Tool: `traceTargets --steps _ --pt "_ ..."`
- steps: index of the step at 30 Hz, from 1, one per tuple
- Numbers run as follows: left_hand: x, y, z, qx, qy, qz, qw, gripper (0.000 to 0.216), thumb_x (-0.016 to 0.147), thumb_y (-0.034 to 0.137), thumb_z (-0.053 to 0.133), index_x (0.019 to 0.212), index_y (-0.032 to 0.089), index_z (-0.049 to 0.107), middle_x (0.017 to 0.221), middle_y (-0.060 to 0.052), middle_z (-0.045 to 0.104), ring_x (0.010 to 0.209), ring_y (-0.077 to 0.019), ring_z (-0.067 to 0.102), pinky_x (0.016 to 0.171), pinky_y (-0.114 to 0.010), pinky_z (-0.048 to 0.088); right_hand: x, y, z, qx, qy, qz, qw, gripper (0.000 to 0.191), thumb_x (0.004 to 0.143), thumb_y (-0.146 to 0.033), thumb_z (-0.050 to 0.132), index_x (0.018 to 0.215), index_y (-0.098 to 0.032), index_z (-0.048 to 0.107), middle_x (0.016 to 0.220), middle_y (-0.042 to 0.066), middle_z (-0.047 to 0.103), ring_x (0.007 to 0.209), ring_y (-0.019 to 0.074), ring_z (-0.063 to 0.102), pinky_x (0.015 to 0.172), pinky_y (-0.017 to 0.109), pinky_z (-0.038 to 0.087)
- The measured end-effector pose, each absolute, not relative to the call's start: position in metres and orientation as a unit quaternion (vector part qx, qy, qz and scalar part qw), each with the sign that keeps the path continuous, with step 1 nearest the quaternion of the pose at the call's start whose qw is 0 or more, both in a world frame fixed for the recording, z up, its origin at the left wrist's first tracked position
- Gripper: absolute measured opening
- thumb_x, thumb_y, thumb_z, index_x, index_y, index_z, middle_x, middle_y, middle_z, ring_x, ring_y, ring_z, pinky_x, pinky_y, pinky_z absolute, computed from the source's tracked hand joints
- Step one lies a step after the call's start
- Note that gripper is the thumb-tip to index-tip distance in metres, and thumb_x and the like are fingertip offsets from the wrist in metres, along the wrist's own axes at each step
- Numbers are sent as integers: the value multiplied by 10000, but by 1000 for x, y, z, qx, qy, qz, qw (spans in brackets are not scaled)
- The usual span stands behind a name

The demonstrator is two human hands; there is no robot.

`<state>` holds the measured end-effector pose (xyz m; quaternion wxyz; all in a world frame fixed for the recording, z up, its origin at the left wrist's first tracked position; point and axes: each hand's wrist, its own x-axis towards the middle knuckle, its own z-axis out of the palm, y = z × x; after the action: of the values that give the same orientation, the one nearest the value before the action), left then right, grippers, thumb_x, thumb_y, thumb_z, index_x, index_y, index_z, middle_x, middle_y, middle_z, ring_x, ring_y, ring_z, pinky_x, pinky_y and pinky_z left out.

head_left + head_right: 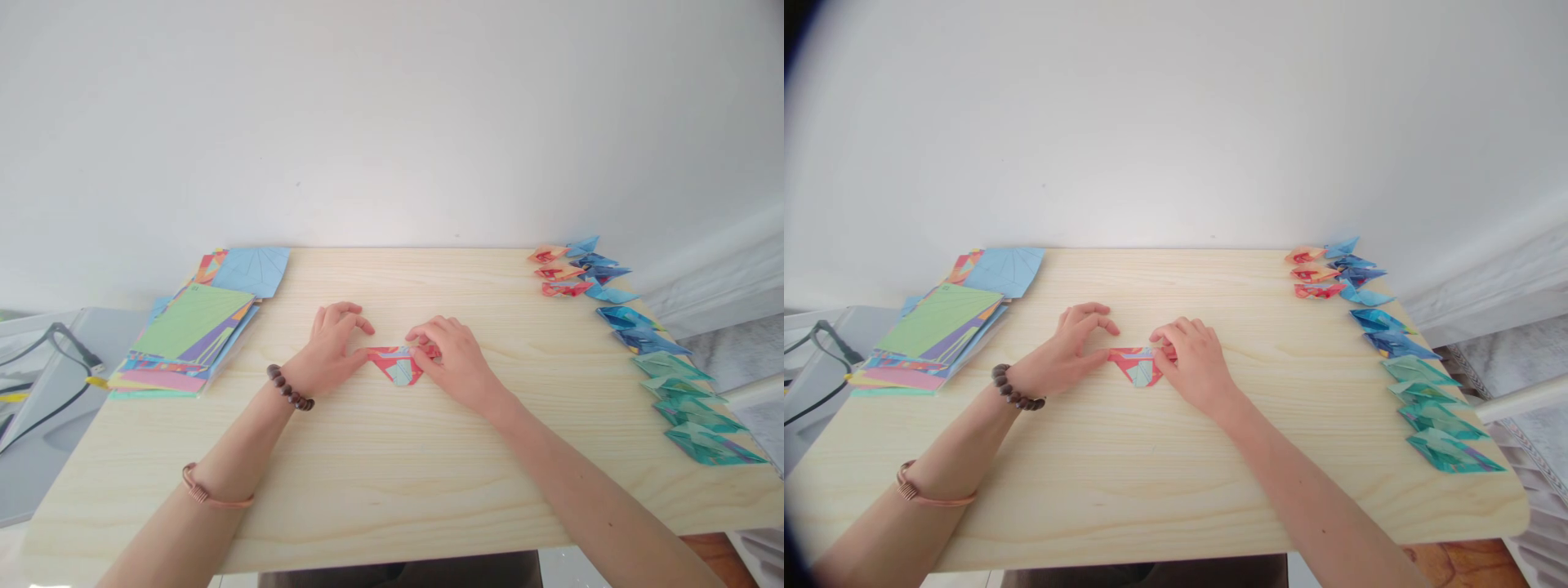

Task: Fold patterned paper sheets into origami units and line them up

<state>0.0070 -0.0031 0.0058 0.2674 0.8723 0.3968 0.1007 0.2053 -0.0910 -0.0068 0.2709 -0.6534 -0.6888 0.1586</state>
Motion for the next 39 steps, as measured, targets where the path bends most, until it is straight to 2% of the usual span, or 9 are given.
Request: traceTargets --steps 8,10,12,16,20,24,34,37,39 --pt "2 0 9 879 376 86 281 335 724 109 465 1038 204 535 1271 -86 371 1214 -263 321 1007 -490 304 207 -90 -10 -651 -689 159 277 157 814 -179 517 931 -241 602 894 17 592 860 184 503 796 330 357" --pt "3 -2 7 892 357 114 254 318 761 136 467 1063 207 538 1248 -80 422 1217 -256 327 1036 -497 256 207 -90 -11 -648 -692 154 278 151 820 -187 516 932 -240 602 899 21 591 867 187 503 799 333 361" --pt "6 -6 4 902 342 138 226 300 811 237 498 1108 216 535 1237 -77 463 1228 -258 326 1060 -513 197 207 -91 -12 -646 -696 147 278 141 825 -206 522 938 -238 601 912 26 587 875 190 504 803 336 367" --pt "10 -11 -2 910 338 145 189 364 804 437 556 1128 271 564 1290 -51 459 1264 -280 290 1067 -543 135 207 -91 -11 -642 -700 135 283 147 843 -253 521 969 -227 593 946 39 573 903 196 506 821 343 378" --pt "10 -10 -5 907 335 157 201 207 832 383 539 981 284 644 1261 -20 500 1258 -257 311 1072 -528 141 212 -92 -8 -616 -713 149 300 214 854 -306 522 1043 -224 581 997 50 551 935 187 508 854 335 389" --pt "9 -7 -6 902 336 164 216 150 820 342 559 907 272 659 1219 -9 542 1250 -257 322 1068 -522 166 215 -92 -7 -602 -724 161 297 185 820 -287 576 998 -243 604 1015 38 546 955 186 502 879 338 388" --pt "11 -6 -4 919 263 176 233 325 748 402 638 1020 227 604 1193 -74 556 1189 -265 401 1045 -502 237 217 -89 -8 -593 -702 210 334 93 764 -258 639 852 -230 626 1018 32 582 960 186 527 888 367 396" --pt "12 -7 -4 903 270 196 272 303 767 382 625 1020 217 599 1152 -74 587 1182 -260 425 1049 -499 244 218 -89 -7 -574 -696 232 364 74 755 -238 646 822 -226 616 1003 25 602 951 177 542 882 357 405" --pt "12 -8 -3 880 281 217 317 254 798 361 595 1004 212 599 1064 -61 630 1079 -226 519 1046 -473 273 216 -90 -6 -556 -690 240 397 62 773 -217 623 829 -224 596 941 14 622 891 158 561 827 322 434"
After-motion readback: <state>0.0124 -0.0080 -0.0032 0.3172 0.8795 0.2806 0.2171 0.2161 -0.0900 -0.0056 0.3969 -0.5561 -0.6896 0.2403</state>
